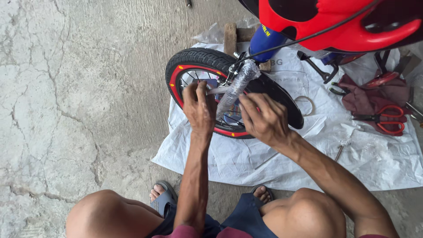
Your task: The person wraps bubble wrap around the bicycle frame and front fork, then secures it with clear tape. They also wrap the front wheel hub area with tape.
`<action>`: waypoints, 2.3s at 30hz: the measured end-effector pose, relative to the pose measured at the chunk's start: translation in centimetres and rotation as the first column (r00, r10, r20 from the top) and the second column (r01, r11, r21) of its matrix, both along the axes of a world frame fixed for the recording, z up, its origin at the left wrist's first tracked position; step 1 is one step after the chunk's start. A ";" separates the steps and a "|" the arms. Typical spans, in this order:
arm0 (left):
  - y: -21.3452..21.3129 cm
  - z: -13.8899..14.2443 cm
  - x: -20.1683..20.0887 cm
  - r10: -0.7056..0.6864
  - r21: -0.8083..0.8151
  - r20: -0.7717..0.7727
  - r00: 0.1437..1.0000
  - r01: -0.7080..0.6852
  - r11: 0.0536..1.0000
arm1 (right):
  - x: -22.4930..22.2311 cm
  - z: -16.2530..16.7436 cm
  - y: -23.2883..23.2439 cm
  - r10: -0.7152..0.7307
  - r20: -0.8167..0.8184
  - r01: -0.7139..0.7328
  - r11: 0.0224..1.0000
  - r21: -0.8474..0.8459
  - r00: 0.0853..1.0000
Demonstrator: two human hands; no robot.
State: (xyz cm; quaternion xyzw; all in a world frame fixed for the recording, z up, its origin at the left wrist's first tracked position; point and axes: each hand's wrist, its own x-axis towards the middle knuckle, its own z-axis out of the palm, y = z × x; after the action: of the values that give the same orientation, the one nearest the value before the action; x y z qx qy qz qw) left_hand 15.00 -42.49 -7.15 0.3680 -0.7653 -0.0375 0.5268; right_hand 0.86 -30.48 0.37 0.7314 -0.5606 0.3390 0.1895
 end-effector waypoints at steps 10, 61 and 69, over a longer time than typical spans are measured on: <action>1.5 0.6 -0.4 -0.154 -0.113 -0.208 0.966 0.132 0.985 | 0.7 -0.3 -4.7 0.017 -0.065 -0.012 0.997 0.080 0.998; 3.7 -3.8 -4.7 -0.076 0.374 -0.827 0.557 0.646 0.665 | -2.9 4.1 -5.9 0.421 0.274 -0.497 0.799 0.338 0.865; 3.5 -4.1 -4.6 -0.076 0.453 -0.741 0.667 0.580 0.677 | -2.2 1.1 -5.1 -0.147 0.911 -0.406 0.860 0.310 0.386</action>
State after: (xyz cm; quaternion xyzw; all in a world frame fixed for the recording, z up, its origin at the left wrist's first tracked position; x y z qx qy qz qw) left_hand 10.36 -39.00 -11.22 0.3329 -0.5141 -0.5354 0.5816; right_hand -1.36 -35.60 1.51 0.4880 -0.5744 0.5440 -0.3688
